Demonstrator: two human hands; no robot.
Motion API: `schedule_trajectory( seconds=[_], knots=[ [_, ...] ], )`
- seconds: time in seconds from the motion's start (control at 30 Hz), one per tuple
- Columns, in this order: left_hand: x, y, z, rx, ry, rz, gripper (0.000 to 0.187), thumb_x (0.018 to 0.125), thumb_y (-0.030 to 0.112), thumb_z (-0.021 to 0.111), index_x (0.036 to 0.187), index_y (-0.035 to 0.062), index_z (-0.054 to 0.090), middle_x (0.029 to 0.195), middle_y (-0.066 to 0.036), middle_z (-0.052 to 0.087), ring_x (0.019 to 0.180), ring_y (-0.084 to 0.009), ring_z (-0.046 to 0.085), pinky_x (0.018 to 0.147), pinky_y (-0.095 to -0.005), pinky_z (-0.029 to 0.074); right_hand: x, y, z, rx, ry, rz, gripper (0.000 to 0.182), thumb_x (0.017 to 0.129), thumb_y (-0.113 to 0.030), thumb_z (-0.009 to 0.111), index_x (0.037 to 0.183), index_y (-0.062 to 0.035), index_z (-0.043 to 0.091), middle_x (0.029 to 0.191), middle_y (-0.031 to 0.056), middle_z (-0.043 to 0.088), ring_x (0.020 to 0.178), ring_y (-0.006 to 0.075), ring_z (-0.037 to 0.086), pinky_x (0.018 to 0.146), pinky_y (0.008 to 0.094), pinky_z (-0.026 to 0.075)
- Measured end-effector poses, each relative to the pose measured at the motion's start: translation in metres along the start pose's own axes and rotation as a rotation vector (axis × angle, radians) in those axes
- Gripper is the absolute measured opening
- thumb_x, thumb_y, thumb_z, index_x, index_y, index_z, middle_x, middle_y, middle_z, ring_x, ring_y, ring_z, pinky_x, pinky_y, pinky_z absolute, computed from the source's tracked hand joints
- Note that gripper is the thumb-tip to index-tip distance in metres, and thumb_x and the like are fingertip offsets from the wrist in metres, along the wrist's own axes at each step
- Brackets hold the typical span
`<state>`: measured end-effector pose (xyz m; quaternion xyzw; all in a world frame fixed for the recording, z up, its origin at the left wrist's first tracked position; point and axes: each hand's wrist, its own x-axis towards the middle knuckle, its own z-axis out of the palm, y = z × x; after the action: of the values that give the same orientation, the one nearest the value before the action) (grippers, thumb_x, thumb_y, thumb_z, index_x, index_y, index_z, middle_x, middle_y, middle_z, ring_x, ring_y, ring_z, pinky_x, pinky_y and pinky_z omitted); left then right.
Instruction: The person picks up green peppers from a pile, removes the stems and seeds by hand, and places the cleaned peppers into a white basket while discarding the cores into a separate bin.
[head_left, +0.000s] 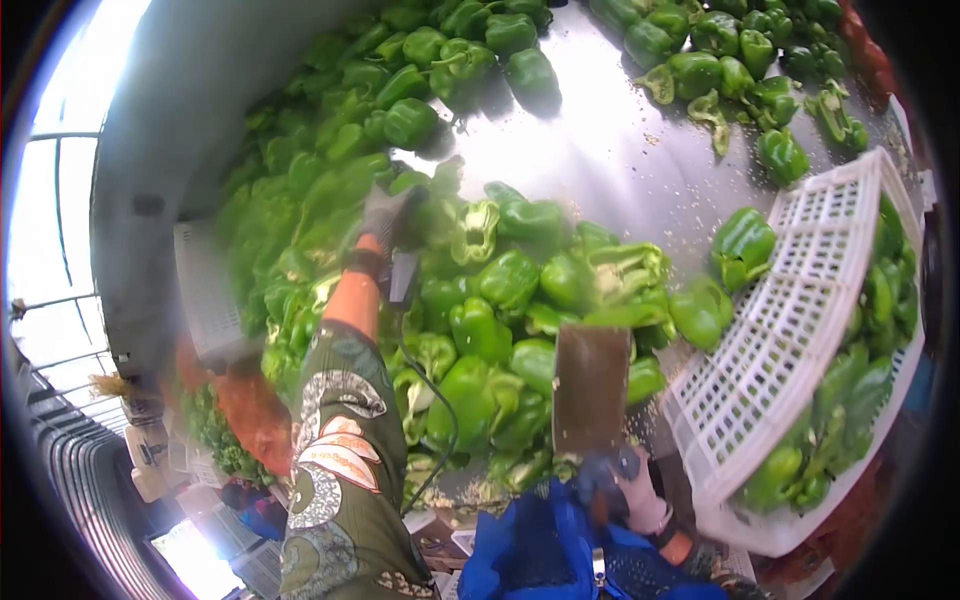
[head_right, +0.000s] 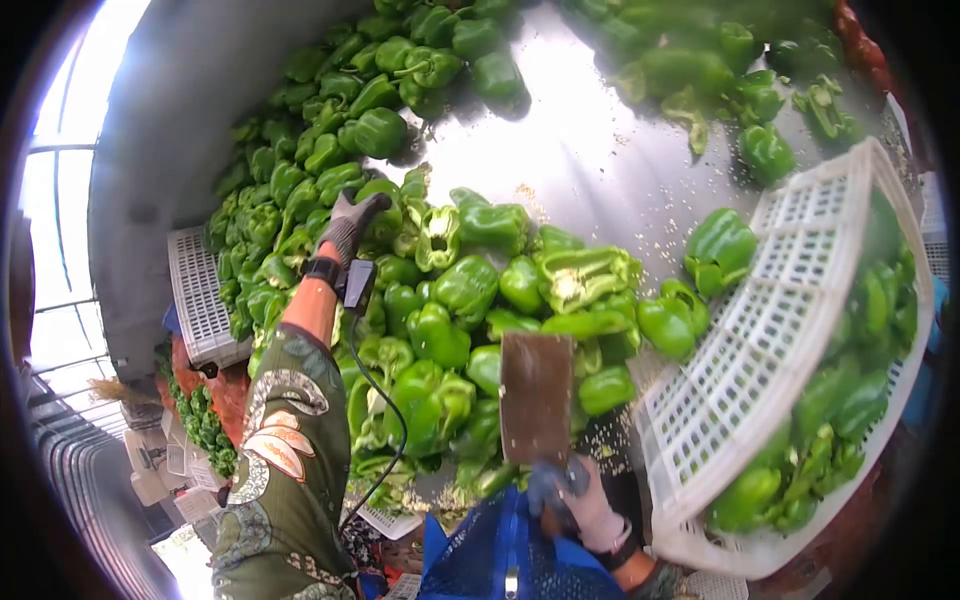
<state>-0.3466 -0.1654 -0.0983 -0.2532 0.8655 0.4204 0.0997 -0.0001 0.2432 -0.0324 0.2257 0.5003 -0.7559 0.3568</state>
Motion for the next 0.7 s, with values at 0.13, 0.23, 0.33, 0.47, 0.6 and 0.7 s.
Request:
schedule_trajectory(
  seconds=[0.13,0.23,0.33,0.47,0.6,0.7],
  knots=[
    [-0.105,0.026,-0.052,-0.608,-0.235,0.357,0.056,0.075,0.012,0.065,0.127,0.0037,0.046,0.117,-0.013,0.057,0.102,-0.0255,0.059,0.087,-0.0372,0.051,-0.012,-0.108,0.063,-0.127,-0.087,-0.343,0.025,0.089,-0.023,0.058,0.093,0.0019,0.056,0.062,0.0060,0.059,0.054,0.0140,0.057,0.051,0.0283,0.044],
    [-0.204,0.075,-0.083,-1.071,-0.428,0.343,0.058,0.080,0.013,0.057,0.135,0.0041,0.040,0.127,-0.012,0.052,0.113,-0.0259,0.055,0.095,-0.0378,0.046,-0.036,-0.141,0.108,-0.092,-0.101,-0.654,0.026,0.091,-0.023,0.055,0.086,0.0022,0.054,0.056,0.0048,0.054,0.048,0.0119,0.052,0.046,0.0273,0.040],
    [-0.271,0.080,-0.092,-0.935,-0.263,0.555,0.059,0.083,0.019,0.056,0.137,0.0034,0.038,0.127,-0.013,0.052,0.115,-0.0252,0.053,0.098,-0.0366,0.043,-0.051,-0.138,0.141,0.079,-0.195,-0.704,0.024,0.093,-0.020,0.050,0.090,0.0037,0.052,0.059,0.0060,0.055,0.049,0.0139,0.051,0.044,0.0292,0.039],
    [-0.324,0.081,-0.092,-0.944,-0.219,0.518,0.063,0.088,0.037,0.056,0.137,0.0026,0.038,0.128,-0.011,0.052,0.116,-0.0223,0.052,0.099,-0.0342,0.042,-0.006,-0.128,0.183,-0.940,-0.141,-1.082,0.020,0.088,-0.013,0.052,0.100,0.0023,0.053,0.064,0.0173,0.058,0.055,0.0287,0.060,0.053,0.0389,0.048],
    [-0.345,0.030,-0.078,-0.708,0.037,0.472,0.064,0.082,0.034,0.070,0.131,-0.0005,0.047,0.119,-0.009,0.057,0.107,-0.0167,0.054,0.092,-0.0295,0.044,-0.039,-0.096,0.199,-0.928,-0.167,-0.828,0.021,0.086,-0.014,0.057,0.100,0.0010,0.055,0.069,0.0204,0.060,0.058,0.0342,0.061,0.058,0.0412,0.049],
    [-0.383,0.026,-0.092,-0.675,0.239,0.134,0.055,0.078,0.024,0.074,0.121,-0.0034,0.054,0.101,-0.006,0.063,0.086,-0.0114,0.059,0.076,-0.0236,0.049,-0.027,-0.065,0.199,-0.604,-0.347,-0.577,0.015,0.088,-0.016,0.057,0.095,-0.0038,0.056,0.068,0.0105,0.060,0.056,0.0244,0.060,0.054,0.0384,0.048]
  ],
)
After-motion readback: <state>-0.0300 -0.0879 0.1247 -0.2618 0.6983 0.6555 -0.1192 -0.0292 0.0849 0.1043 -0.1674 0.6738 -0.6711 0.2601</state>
